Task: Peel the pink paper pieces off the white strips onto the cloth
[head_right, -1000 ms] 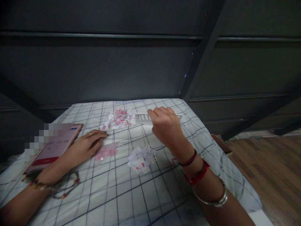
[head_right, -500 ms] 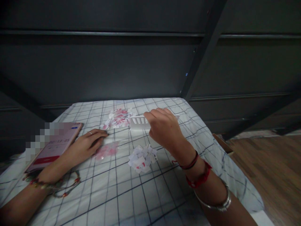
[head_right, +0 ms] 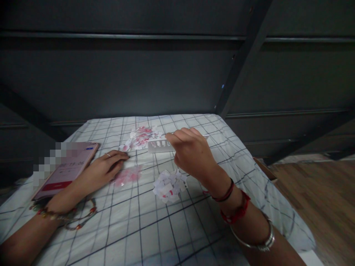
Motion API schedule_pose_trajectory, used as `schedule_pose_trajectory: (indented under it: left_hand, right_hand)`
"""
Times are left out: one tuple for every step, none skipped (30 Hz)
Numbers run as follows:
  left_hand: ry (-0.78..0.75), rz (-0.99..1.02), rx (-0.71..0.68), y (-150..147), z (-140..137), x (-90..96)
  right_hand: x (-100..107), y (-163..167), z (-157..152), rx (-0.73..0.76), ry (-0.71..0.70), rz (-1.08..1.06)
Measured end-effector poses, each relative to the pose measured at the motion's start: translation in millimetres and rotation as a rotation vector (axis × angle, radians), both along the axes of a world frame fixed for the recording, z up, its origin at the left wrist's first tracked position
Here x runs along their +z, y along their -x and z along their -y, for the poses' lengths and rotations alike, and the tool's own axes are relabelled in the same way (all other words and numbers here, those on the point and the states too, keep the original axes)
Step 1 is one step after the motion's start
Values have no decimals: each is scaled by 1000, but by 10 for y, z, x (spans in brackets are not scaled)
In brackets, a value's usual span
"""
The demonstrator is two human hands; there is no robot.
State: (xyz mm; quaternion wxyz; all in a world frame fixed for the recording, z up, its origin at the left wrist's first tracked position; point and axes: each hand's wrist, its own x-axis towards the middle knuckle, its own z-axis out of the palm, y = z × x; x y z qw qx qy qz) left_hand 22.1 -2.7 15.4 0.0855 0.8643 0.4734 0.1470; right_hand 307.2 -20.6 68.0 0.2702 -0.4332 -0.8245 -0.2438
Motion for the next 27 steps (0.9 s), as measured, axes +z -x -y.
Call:
schedule_pose_trajectory:
  left_hand:
    - [-1, 2, 0, 5, 0, -4]
    - [-2, 4, 0, 10, 0, -8]
    - [-3, 6, -1, 15, 0, -12]
    - [-4, 8, -2, 19, 1, -16]
    - [-4, 9, -2, 21, 1, -19]
    - [-3, 9, -1, 23, 1, -20]
    - [-2, 9, 0, 23, 2, -21]
    - [0, 9, 1, 21, 2, -21]
    - [1, 8, 1, 19, 2, -20]
    - [1, 7, 0, 15, 2, -18]
    - [0, 6, -1, 12, 2, -16]
    - [-3, 4, -3, 8, 1, -14]
    - [-7, 2, -3, 5, 1, -13]
    - [-10, 0, -1, 3, 2, -11]
    - [-13, -1, 2, 1, 2, -10]
    - [-15, -2, 5, 0, 3, -9]
    - [-16, -1, 9, -2, 4, -8]
    - [-17, 0, 11, -3, 4, -9]
    - [-17, 3, 11, -3, 4, -9]
    - [-17, 5, 9, -3, 4, -11]
    - [-17, 8, 7, -2, 3, -13]
    - [-16, 11, 5, -1, 1, -17]
    - [-14, 14, 4, 2, 0, -20]
    - [-12, 16, 5, 5, -1, -23]
    - [-8, 20, 6, 7, -1, -25]
    - [-5, 25, 9, 9, 0, -26]
    - [-2, 29, 11, 11, 2, -24]
  right_hand:
    - [-3, 4, -2, -2, 12, 10]
    - [-5, 7, -2, -5, 25, 22]
    - [-3, 6, -3, -10, 36, 33]
    - [0, 1, -4, -17, 42, 39]
    - [3, -7, -6, -21, 42, 39]
    - [6, -18, -9, -23, 36, 35]
    - [7, -30, -15, -28, 26, 28]
    - [5, -42, -22, -34, 19, 23]
    - [0, -51, -30, -36, 16, 23]
    - [-8, -59, -40, -35, 20, 28]
    - [-17, -66, -51, -32, 27, 37]
    - [-26, -73, -61, -28, 35, 46]
    - [-31, -83, -69, -21, 40, 55]
    - [-31, -97, -76, -14, 42, 61]
    - [-25, -115, -81, -8, 38, 63]
    - [-15, -137, -84, 0, 29, 60]
    - [-2, -161, -86, 10, 14, 53]
    - [12, -186, -88, 22, -7, 42]
    - [22, -209, -92, 31, -32, 27]
    - [28, -228, -97, 39, -56, 12]
    - [28, -243, -104, 46, -74, 4]
    - [23, -255, -112, 52, -84, 1]
    - [15, -265, -122, 60, -84, 5]
    - [7, -274, -131, 72, -74, 11]
    - [2, -283, -139, 90, -56, 14]
    - [0, -292, -145, 118, -39, 15]
    - [2, -301, -147, 151, -25, 10]
